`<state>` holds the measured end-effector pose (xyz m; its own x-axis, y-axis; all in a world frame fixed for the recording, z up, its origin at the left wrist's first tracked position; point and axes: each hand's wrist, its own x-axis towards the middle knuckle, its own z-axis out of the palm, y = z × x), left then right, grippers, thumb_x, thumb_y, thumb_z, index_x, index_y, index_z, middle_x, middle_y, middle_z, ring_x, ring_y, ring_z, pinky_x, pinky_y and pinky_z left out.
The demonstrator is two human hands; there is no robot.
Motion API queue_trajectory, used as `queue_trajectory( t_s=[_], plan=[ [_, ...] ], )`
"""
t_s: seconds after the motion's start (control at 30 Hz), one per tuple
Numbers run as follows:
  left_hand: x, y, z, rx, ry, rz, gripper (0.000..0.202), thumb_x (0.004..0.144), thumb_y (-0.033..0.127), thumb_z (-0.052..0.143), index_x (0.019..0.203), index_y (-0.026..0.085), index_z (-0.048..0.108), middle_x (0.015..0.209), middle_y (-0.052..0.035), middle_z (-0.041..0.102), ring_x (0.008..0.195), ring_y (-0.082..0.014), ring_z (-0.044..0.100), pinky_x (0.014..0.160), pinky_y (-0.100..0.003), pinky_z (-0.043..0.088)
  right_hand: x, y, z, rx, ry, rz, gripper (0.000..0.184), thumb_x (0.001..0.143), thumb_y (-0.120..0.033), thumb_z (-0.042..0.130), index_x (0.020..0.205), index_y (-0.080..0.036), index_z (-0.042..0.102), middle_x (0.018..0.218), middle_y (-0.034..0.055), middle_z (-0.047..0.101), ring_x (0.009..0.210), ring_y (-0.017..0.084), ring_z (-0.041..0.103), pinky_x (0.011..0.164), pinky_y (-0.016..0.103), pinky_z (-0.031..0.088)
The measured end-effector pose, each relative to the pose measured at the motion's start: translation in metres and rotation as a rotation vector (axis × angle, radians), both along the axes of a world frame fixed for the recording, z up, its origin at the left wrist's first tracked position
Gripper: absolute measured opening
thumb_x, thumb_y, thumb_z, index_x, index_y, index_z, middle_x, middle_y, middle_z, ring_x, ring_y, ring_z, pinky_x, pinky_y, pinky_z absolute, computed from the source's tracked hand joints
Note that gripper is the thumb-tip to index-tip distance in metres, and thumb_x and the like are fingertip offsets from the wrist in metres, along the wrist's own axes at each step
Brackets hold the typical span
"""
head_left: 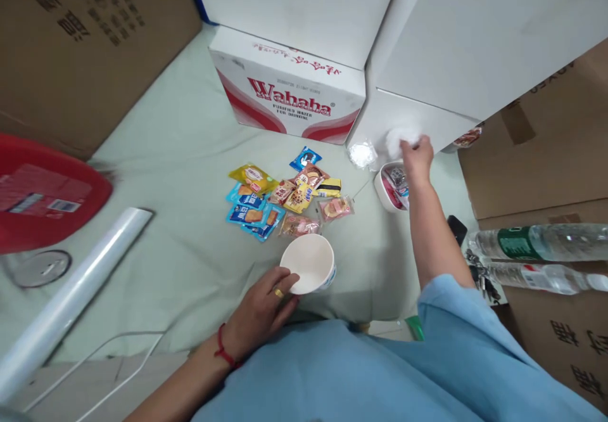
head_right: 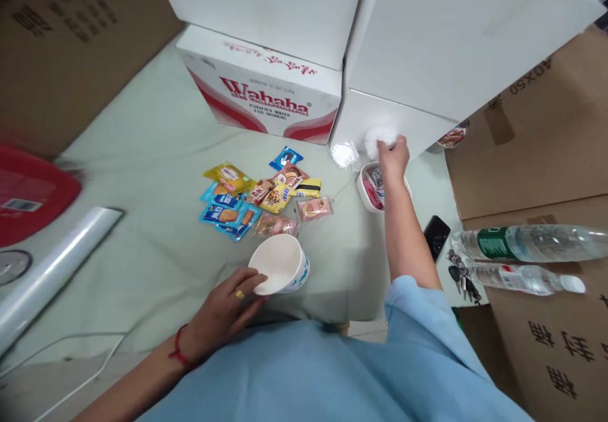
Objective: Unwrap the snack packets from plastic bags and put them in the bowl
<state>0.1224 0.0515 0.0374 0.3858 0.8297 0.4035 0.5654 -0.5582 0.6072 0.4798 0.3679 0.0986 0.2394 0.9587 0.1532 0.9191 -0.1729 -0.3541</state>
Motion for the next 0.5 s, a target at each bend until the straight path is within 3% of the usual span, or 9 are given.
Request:
queue_trajectory(
  t_s=[0.13, 0.27, 0.33, 0.4, 0.47, 0.5],
  plan=[
    [0.006, -0.009, 0.002, -0.031, -0.002, -0.023, 0.026, 0.096, 0.011, 0.052, 0.120, 0.021, 0.056, 0.106, -0.0087, 0.067, 0.091, -0.0179, 0.070, 0.078, -0.026, 0.059, -0.017, 0.022, -0.018, -0.365, -0.064, -0.026, 0.059, 0.101, -0.039, 0.056, 0.139, 0.004, 0.046, 0.134, 0.0309, 0.061, 0.122, 0.029, 0.063, 0.107, 0.040, 0.045],
    [0.011, -0.009, 0.008, -0.064, 0.003, -0.101, 0.018, 0.095, 0.007, 0.049, 0.103, 0.021, 0.058, 0.097, -0.0061, 0.065, 0.081, -0.0162, 0.066, 0.071, -0.025, 0.055, -0.022, 0.019, -0.016, -0.472, -0.078, -0.016, 0.064, 0.091, -0.045, 0.072, 0.133, 0.002, 0.056, 0.146, 0.0369, 0.050, 0.122, 0.036, 0.064, 0.109, 0.049, 0.046],
    [0.013, -0.005, 0.011, -0.087, -0.006, -0.127, 0.018, 0.095, 0.007, 0.049, 0.100, 0.021, 0.058, 0.097, -0.0066, 0.066, 0.082, -0.0162, 0.066, 0.072, -0.026, 0.055, -0.013, 0.007, -0.005, -0.434, -0.090, 0.007, 0.067, 0.087, -0.039, 0.077, 0.137, 0.001, 0.056, 0.152, 0.0364, 0.045, 0.126, 0.037, 0.063, 0.111, 0.049, 0.046],
    [0.015, 0.000, 0.014, -0.113, -0.024, -0.146, 0.018, 0.096, 0.007, 0.048, 0.100, 0.020, 0.059, 0.098, -0.0067, 0.066, 0.083, -0.0158, 0.066, 0.073, -0.026, 0.055, -0.002, -0.022, 0.010, -0.269, -0.088, 0.081, 0.073, 0.088, -0.033, 0.075, 0.147, 0.000, 0.049, 0.158, 0.0343, 0.040, 0.131, 0.036, 0.060, 0.116, 0.049, 0.044],
    [0.018, 0.008, 0.016, -0.149, -0.043, -0.167, 0.017, 0.096, 0.008, 0.048, 0.099, 0.020, 0.060, 0.098, -0.0063, 0.066, 0.082, -0.0153, 0.066, 0.073, -0.026, 0.055, 0.006, -0.071, 0.025, -0.058, -0.026, 0.261, 0.071, 0.092, -0.031, 0.070, 0.154, -0.007, 0.044, 0.162, 0.0296, 0.038, 0.131, 0.033, 0.061, 0.116, 0.050, 0.045],
    [0.020, 0.012, 0.017, -0.169, -0.053, -0.179, 0.017, 0.096, 0.009, 0.048, 0.098, 0.020, 0.061, 0.098, -0.0061, 0.066, 0.082, -0.0151, 0.066, 0.072, -0.026, 0.055, 0.007, -0.102, 0.031, -0.019, 0.040, 0.437, 0.064, 0.096, -0.033, 0.066, 0.154, -0.013, 0.048, 0.159, 0.0247, 0.044, 0.128, 0.030, 0.063, 0.112, 0.049, 0.049]
  ],
)
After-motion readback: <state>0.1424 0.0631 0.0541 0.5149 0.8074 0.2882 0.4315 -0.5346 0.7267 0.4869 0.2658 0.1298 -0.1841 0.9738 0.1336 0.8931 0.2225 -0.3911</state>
